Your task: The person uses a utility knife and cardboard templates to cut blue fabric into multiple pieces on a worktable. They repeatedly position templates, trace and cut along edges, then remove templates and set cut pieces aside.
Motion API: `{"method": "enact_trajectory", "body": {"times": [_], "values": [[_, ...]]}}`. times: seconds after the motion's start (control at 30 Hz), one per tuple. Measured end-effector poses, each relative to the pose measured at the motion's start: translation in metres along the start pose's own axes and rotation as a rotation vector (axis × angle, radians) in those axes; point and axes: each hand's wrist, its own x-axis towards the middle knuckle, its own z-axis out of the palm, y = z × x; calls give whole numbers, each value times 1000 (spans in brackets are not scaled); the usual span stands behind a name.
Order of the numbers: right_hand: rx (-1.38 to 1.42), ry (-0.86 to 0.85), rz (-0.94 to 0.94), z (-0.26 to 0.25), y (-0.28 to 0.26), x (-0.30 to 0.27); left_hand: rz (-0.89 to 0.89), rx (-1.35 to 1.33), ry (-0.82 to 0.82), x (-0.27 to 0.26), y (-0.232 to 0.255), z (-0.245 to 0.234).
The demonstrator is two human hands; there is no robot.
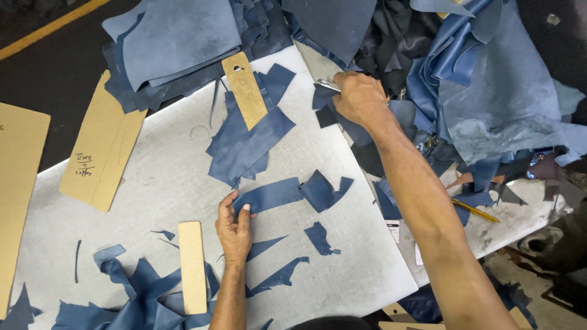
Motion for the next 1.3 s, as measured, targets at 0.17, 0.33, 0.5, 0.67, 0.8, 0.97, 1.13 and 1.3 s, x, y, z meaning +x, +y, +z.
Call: {"method": "enact_trajectory", "body": {"times": [0.17,0.33,0.5,0.67,0.8,0.97,1.13,1.3], "values": [[532,-94,199,-44,-47,-29,-4,1,0,-5,-5,0],[525,359,-519,-67,-77,-41,21,-72,-18,-1,-2,-1],[405,431,-234,-74,-79,-48,42,-105,-42,-2,-2,-2],[546,281,-120,-46,-102,-8,53,-132,-49,1,-3,-3],[505,585,-525,-19,-108,7,26,-103,-53,-2,0,-5],[231,-77,50,32,-118,-33,32,-89,-29,-3,1,-8],[659,68,55,78,-132,-73,-23,-236,-5,4,-5,-9],[1098,-235,67,83,-147,-93,-223,-203,3,18,-2,-8]]}}
